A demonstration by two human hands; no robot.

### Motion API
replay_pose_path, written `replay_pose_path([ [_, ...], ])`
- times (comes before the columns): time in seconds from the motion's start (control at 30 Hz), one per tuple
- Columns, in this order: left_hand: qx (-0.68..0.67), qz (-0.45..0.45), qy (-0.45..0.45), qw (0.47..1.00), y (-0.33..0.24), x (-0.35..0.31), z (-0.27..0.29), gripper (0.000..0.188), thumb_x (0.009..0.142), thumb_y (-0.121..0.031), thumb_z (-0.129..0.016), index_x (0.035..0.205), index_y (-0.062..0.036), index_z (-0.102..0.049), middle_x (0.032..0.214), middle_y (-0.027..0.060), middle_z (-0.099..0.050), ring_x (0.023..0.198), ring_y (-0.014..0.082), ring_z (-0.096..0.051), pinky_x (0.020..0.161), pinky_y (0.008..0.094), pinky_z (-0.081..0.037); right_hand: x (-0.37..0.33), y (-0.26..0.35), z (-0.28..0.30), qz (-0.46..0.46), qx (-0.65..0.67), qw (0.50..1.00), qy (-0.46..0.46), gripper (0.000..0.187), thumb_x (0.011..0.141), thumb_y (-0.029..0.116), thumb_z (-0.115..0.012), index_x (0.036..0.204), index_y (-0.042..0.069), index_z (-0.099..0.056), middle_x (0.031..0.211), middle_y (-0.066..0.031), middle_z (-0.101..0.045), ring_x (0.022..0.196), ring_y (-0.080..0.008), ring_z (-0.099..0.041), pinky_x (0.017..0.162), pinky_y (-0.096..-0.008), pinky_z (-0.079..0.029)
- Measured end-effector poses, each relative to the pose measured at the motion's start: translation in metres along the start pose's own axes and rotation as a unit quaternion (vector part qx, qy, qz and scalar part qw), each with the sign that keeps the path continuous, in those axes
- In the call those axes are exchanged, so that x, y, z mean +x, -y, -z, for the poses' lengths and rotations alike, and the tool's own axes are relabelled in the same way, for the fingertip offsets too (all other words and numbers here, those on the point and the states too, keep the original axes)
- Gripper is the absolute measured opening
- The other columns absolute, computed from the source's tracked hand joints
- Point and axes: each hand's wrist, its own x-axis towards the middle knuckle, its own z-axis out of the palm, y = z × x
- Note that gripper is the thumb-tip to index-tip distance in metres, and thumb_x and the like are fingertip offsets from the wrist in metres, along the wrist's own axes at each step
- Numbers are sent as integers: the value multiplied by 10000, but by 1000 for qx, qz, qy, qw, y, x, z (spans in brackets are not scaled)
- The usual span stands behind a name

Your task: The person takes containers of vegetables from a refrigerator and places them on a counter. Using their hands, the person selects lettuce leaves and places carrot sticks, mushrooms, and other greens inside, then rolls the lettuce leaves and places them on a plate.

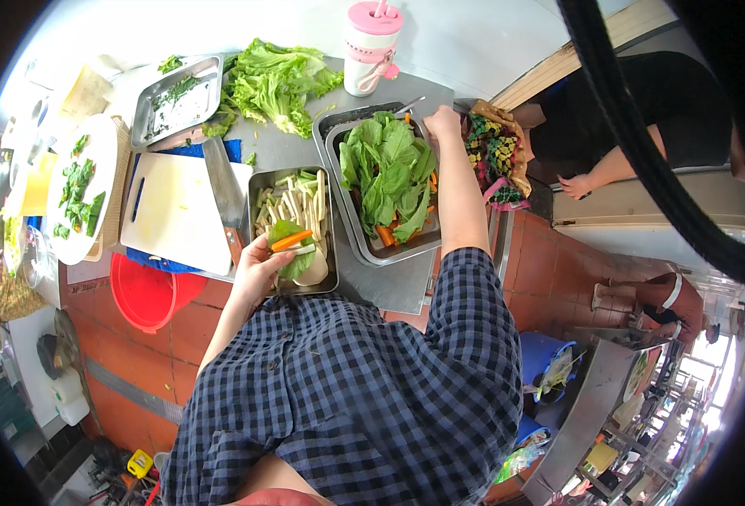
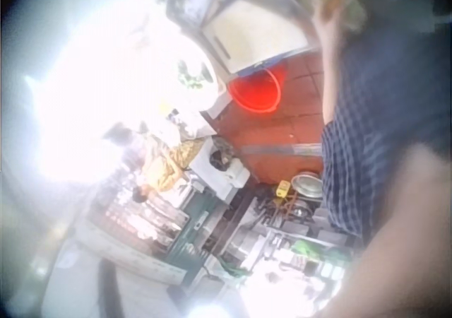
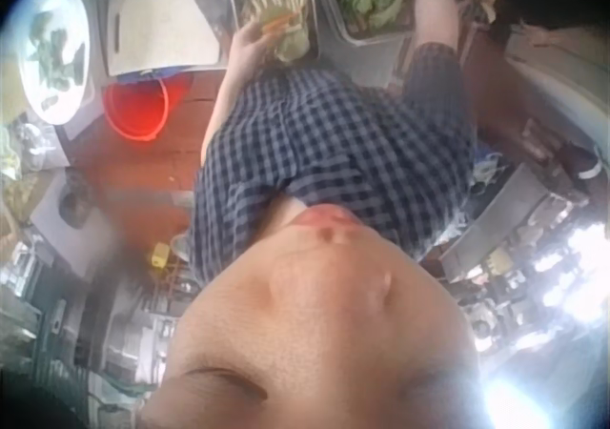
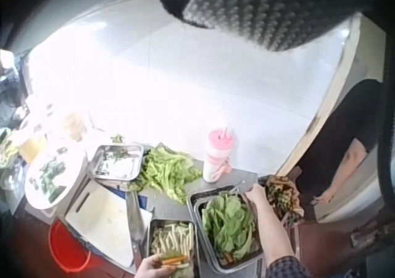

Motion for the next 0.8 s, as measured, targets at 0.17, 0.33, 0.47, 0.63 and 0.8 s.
replay_pose_path([
  [0.17,-9,11,-20,1000,-2,-5,1,304,796,33,-579,1094,-11,-533,1005,52,-603,883,98,-572,770,222,-460,29,-11,-15,11,-81,996,27,343,644,241,-629,865,-21,-632,913,-240,-612,889,-324,-608,736,-368,-508],
  [0.33,-13,13,-19,1000,-2,-4,7,301,802,24,-577,1098,-10,-532,1014,65,-598,899,106,-568,775,232,-458,9,-16,37,14,-8,999,-32,396,588,301,-685,829,-4,-609,824,-163,-630,779,-254,-617,678,-325,-499],
  [0.47,-33,19,-37,999,-3,-8,10,288,817,-19,-585,1100,-1,-529,1018,70,-596,910,112,-566,771,238,-458,-37,9,53,173,129,974,63,288,675,182,-650,890,-3,-601,858,-128,-635,795,-188,-616,734,-309,-481],
  [0.63,-106,17,-21,994,8,-2,13,248,883,-136,-526,1088,4,-535,1000,63,-597,890,106,-564,750,239,-461,-86,22,37,252,50,953,158,249,734,123,-581,957,16,-605,873,-114,-628,802,-208,-604,742,-307,-470],
  [0.8,-75,18,-43,996,8,-5,15,214,888,-141,-512,1048,-6,-554,936,33,-604,815,71,-561,661,201,-453,-131,39,48,360,90,928,0,316,787,148,-580,1096,79,-562,1219,-121,-465,1108,-233,-479,907,-349,-406],
])
